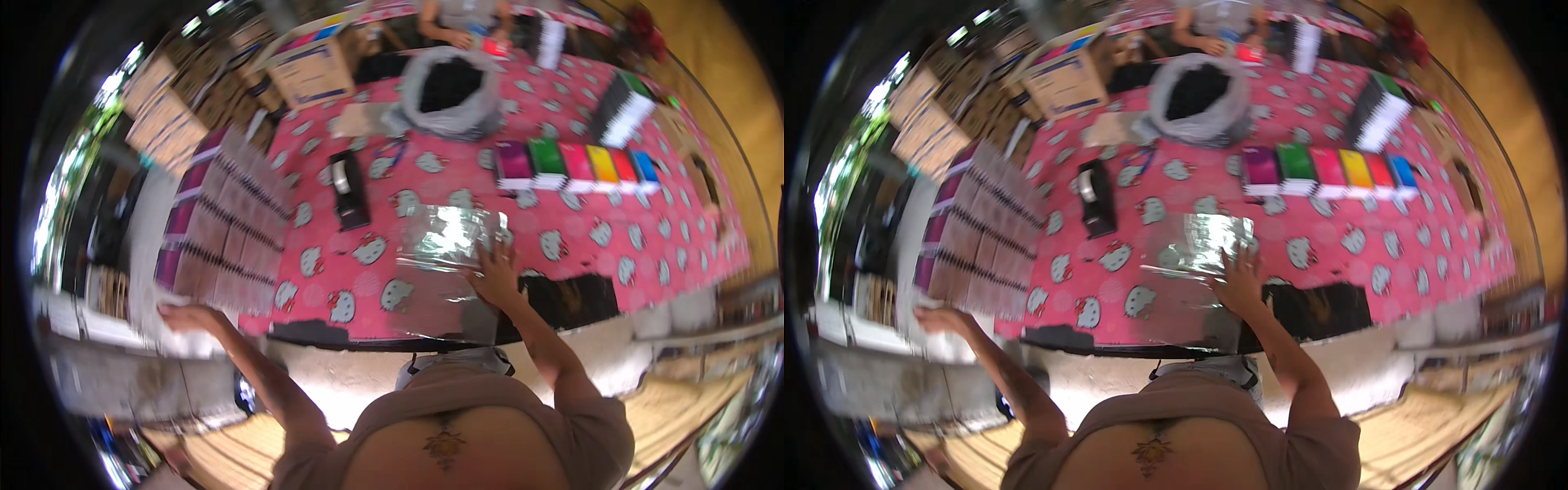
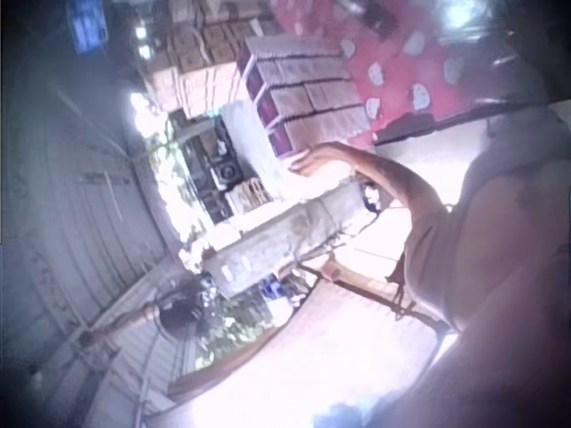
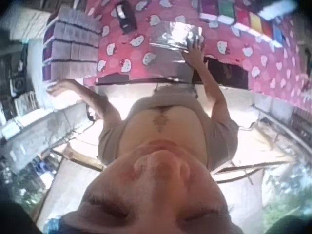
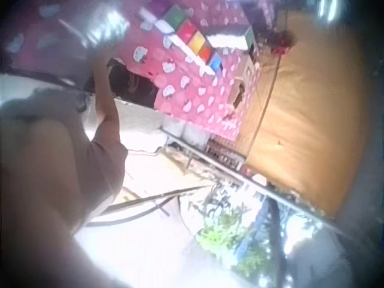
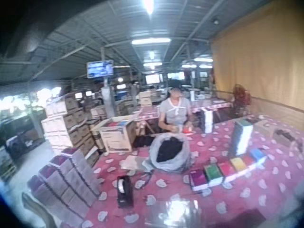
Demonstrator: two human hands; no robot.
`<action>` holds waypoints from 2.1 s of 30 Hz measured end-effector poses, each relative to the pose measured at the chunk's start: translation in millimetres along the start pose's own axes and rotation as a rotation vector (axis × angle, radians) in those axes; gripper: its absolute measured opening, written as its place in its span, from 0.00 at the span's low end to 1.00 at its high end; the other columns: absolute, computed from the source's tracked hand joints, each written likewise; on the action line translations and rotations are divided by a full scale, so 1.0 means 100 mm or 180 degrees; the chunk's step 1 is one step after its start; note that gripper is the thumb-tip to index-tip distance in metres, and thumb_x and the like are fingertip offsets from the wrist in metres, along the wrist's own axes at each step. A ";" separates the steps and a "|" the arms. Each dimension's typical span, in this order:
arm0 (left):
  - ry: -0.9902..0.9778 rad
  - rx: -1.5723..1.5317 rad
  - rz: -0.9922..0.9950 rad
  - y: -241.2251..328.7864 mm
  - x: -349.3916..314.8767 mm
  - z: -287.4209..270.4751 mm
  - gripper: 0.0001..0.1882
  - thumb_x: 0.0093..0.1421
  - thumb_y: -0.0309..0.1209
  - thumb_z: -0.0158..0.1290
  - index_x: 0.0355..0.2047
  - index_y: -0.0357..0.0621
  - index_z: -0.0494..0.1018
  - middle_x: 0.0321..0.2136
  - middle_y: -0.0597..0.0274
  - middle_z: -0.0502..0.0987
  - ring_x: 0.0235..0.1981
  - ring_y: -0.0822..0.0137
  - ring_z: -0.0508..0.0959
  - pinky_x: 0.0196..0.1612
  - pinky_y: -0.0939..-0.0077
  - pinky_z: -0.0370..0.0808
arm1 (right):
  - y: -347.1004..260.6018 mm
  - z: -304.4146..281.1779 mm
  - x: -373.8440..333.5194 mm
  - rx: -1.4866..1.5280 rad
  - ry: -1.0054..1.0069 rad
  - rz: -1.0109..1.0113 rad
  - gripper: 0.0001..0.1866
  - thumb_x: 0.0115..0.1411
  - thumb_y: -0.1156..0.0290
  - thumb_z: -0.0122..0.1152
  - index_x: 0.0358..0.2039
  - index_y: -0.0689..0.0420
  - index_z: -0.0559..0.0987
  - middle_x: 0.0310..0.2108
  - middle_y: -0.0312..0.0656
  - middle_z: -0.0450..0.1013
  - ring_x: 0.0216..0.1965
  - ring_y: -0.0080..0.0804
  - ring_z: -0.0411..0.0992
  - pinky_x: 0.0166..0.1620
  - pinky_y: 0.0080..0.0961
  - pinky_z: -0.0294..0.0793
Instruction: The person sorts small colored notebooks into stacks, places each stack into a clear plastic bag, and seals the bag using a tape dispenser.
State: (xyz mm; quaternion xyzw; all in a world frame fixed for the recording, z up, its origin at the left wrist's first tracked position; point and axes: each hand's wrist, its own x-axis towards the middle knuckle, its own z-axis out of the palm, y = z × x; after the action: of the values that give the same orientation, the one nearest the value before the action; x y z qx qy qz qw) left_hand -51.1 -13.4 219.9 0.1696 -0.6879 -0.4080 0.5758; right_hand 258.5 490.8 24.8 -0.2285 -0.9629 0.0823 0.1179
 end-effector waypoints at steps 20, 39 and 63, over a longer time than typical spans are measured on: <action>-0.5694 -0.2683 0.3367 4.61 -7.04 -0.48 0.32 0.61 0.40 0.57 0.61 0.37 0.63 0.61 0.40 0.64 0.59 0.43 0.68 0.60 0.50 0.66 | 5.31 -1.60 0.96 -0.0423 0.0627 0.1291 0.42 0.53 0.84 0.50 0.69 0.46 0.58 0.73 0.46 0.47 0.74 0.48 0.43 0.69 0.59 0.48; -0.6515 -0.2300 -0.1746 5.87 -9.01 0.22 0.13 0.54 0.30 0.56 0.36 0.32 0.75 0.29 0.63 0.75 0.29 0.74 0.73 0.29 0.74 0.69 | 5.85 -1.58 0.79 0.2906 0.1493 0.1390 0.18 0.56 0.68 0.67 0.47 0.58 0.80 0.41 0.49 0.79 0.44 0.41 0.78 0.48 0.34 0.75; -0.4240 -0.1534 0.3115 4.82 -6.58 -0.17 0.22 0.54 0.23 0.56 0.51 0.43 0.73 0.35 0.58 0.81 0.35 0.54 0.81 0.43 0.55 0.77 | 4.35 -1.71 -0.37 0.0627 0.0352 -0.1341 0.11 0.59 0.71 0.61 0.43 0.49 0.79 0.42 0.36 0.78 0.45 0.37 0.75 0.44 0.43 0.71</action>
State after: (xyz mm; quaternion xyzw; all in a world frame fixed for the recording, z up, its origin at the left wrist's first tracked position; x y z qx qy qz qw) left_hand 262.6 736.9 154.2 -0.5477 -0.7727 -0.2632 0.1836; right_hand 519.2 875.3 88.8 -0.0142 -0.9687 0.1368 0.2067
